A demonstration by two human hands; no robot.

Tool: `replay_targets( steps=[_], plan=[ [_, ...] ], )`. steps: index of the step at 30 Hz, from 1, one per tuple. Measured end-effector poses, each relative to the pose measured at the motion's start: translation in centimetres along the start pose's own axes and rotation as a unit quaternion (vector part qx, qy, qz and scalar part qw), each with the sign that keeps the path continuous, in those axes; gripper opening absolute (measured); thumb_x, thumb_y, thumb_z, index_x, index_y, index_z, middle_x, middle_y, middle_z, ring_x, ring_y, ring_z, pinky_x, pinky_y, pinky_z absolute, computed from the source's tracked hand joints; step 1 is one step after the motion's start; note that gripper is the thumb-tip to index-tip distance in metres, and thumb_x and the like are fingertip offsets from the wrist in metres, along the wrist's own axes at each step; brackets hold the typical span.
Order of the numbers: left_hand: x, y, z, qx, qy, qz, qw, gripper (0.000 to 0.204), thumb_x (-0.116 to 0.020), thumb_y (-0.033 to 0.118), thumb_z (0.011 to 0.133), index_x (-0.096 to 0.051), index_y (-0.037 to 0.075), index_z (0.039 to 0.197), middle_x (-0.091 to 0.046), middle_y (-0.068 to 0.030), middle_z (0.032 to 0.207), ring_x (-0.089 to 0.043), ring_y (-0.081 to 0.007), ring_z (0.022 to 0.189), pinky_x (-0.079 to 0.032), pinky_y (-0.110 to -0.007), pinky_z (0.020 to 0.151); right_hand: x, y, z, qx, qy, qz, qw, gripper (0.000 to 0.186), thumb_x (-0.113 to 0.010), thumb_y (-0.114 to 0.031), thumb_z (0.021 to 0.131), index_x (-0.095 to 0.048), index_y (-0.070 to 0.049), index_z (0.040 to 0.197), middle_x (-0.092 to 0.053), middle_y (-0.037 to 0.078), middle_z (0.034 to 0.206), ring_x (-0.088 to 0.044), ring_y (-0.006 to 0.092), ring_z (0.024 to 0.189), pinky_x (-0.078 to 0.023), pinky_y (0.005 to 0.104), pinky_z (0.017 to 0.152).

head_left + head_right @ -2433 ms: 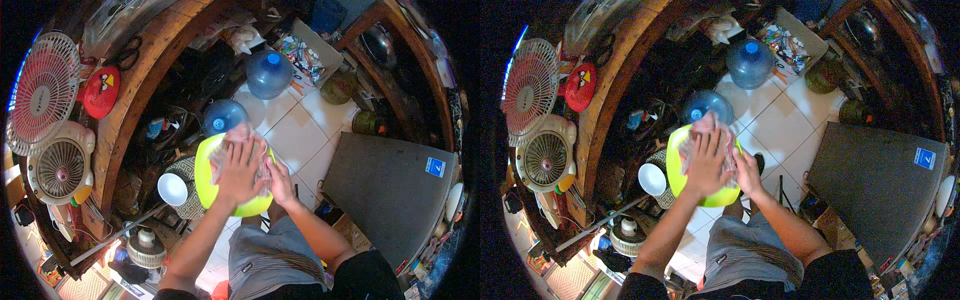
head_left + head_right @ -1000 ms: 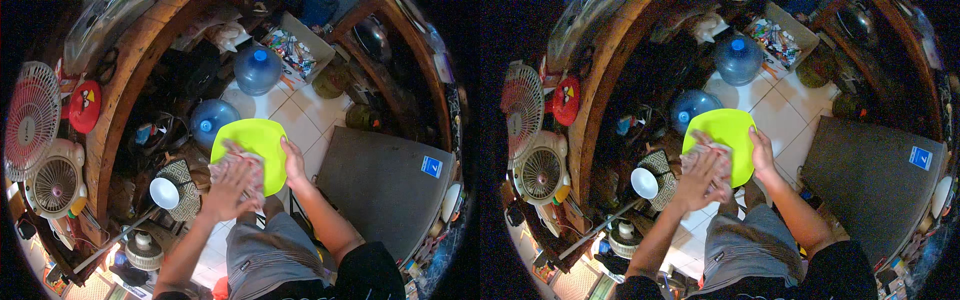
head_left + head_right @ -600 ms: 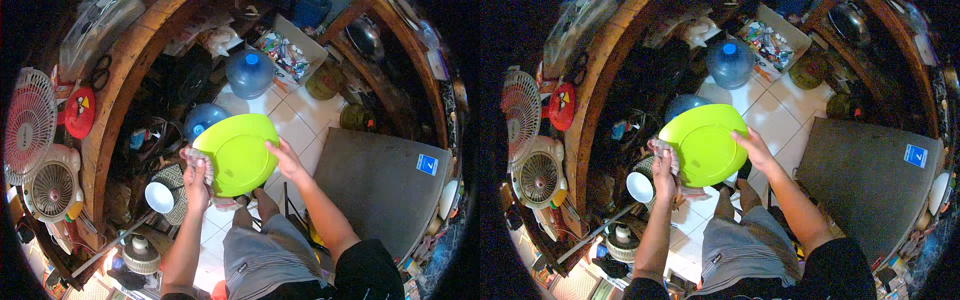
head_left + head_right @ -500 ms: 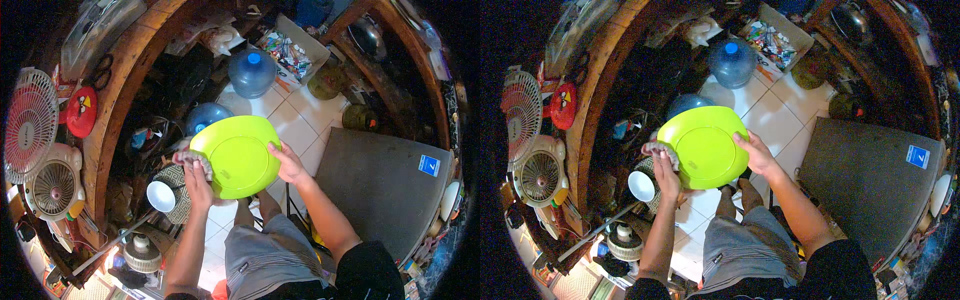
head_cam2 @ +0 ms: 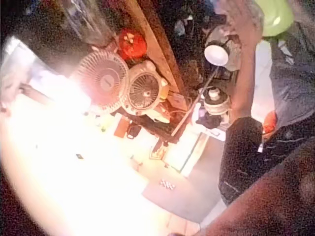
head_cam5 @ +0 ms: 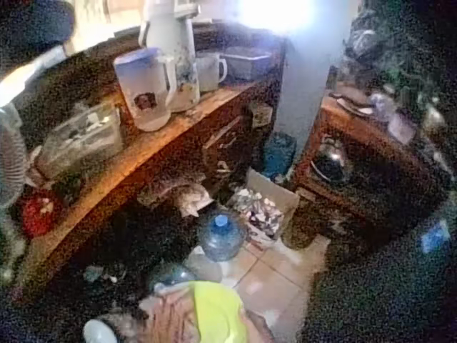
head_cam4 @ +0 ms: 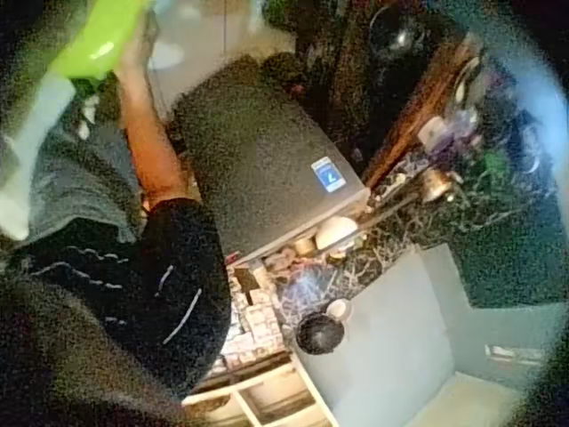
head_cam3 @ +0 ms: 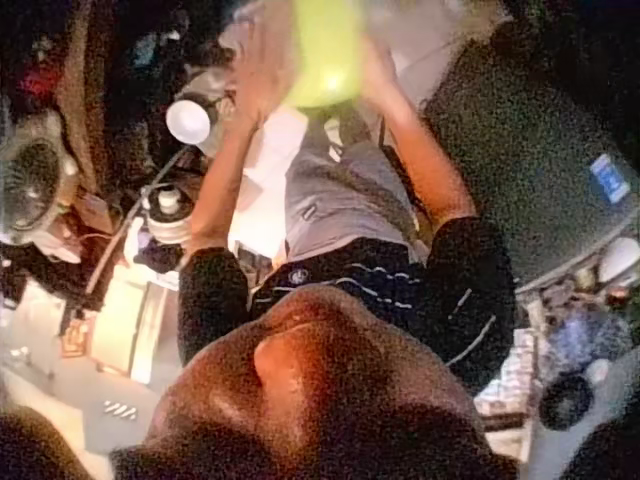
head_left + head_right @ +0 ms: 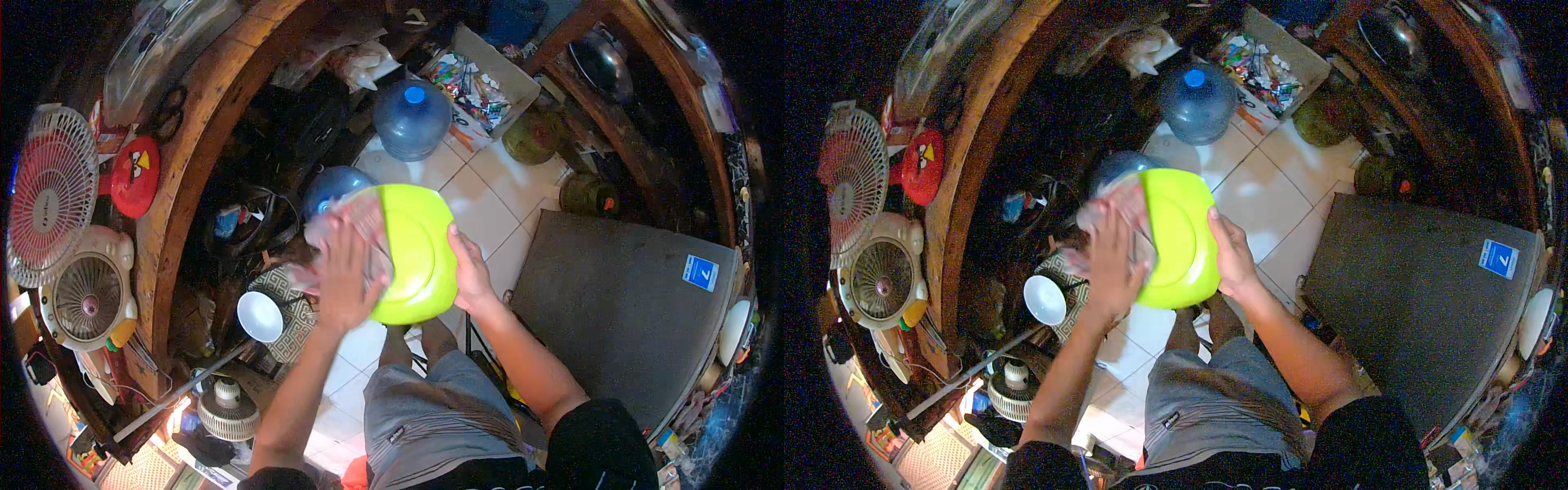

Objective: Drying plates and bowls with a cloth, placing them on a shelf, and then picking up a tray of glasses.

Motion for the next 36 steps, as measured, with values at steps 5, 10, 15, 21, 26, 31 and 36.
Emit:
replay_targets(
  steps=[5,10,15,21,26,31,36],
  plan=[
    [-2.3,8.8,-1.7,-0.054,-0.181,0.059,0.98,0.069,-0.045,0.045,0.095,-0.036,-0.002,0.145,-0.033,-0.0222,0.152,-0.02,-0.037,0.146,-0.008,-0.058,0.117,0.2,5.1,-0.8,-0.093,-0.001,0.157,0.983,0.045,-0.046,-0.04,0.102,-0.054,-0.004,0.127,-0.064,0.009,0.117,-0.064,0.019,0.102,-0.052,0.0347,0.088],
    [-2.5,3.4,1.0,0.05,-0.287,0.003,0.957,0.059,-0.047,0.043,0.094,-0.045,0.008,0.141,-0.034,-0.0208,0.151,-0.022,-0.037,0.145,-0.013,-0.056,0.117,-0.4,1.4,-1.3,-0.024,-0.032,0.026,0.999,0.047,-0.044,-0.038,0.103,-0.05,-0.003,0.133,-0.06,0.011,0.125,-0.059,0.0204,0.114,-0.049,0.036,0.096],
    [0.5,5.7,-1.9,-0.03,-0.07,0.056,0.996,0.064,-0.051,0.045,0.09,-0.046,0.005,0.139,-0.03,-0.02,0.154,-0.021,-0.0387,0.145,-0.011,-0.057,0.117,-0.5,1.5,-1.7,-0.064,-0.043,0.106,0.991,0.049,-0.041,-0.04,0.103,-0.047,-0.004,0.135,-0.058,0.009,0.128,-0.057,0.0206,0.116,-0.046,0.0373,0.1],
    [2.4,4.9,1.4,-0.01,-0.129,0.082,0.988,0.076,-0.054,0.06,0.086,-0.046,0.006,0.14,-0.053,-0.0195,0.131,-0.048,-0.0384,0.121,-0.029,-0.055,0.107,-2.8,2.6,-3.3,-0.049,-0.027,0.061,0.997,0.046,-0.043,-0.038,0.104,-0.048,-0.005,0.135,-0.058,0.008,0.128,-0.058,0.0151,0.113,-0.051,0.0308,0.089],
    [8.2,-2.7,-1.1,0.165,0.151,-0.116,0.968,0.055,-0.061,0.037,0.092,-0.047,0.004,0.134,-0.06,-0.0155,0.122,-0.059,-0.0264,0.107,-0.044,-0.039,0.095,-3.1,0.6,-1.9,-0.045,-0.1,0.012,0.994,0.048,-0.043,-0.037,0.104,-0.052,0.002,0.13,-0.061,0.011,0.124,-0.059,0.0164,0.112,-0.049,0.0311,0.093],
    [2.7,-6.0,-9.5,0.453,0.159,-0.462,0.746,0.039,-0.063,0.015,0.093,-0.049,0.0,0.125,-0.065,-0.0076,0.108,-0.062,-0.0107,0.087,-0.049,-0.022,0.071,-3.9,-0.8,-0.1,0.034,-0.065,-0.011,0.997,0.052,-0.04,-0.04,0.104,-0.046,0.002,0.136,-0.058,0.012,0.128,-0.059,0.0194,0.113,-0.048,0.0334,0.096],
    [4.8,-8.7,-15.6,0.408,0.33,-0.554,0.647,0.038,-0.063,0.018,0.094,-0.05,0.0,0.125,-0.065,-0.006,0.108,-0.06,-0.0074,0.083,-0.048,-0.021,0.065,-9.0,3.6,-1.2,0.039,-0.047,-0.059,0.996,0.051,-0.04,-0.038,0.105,-0.048,0.004,0.133,-0.057,0.011,0.128,-0.055,0.0164,0.115,-0.044,0.0315,0.098]
  ],
)
Point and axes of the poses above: each hand's wrist, its own z-axis towards the middle knuckle, its own x-axis out of the back of the hand, y = z × x, the point moved 10 cm from there along z, towards the middle knuckle
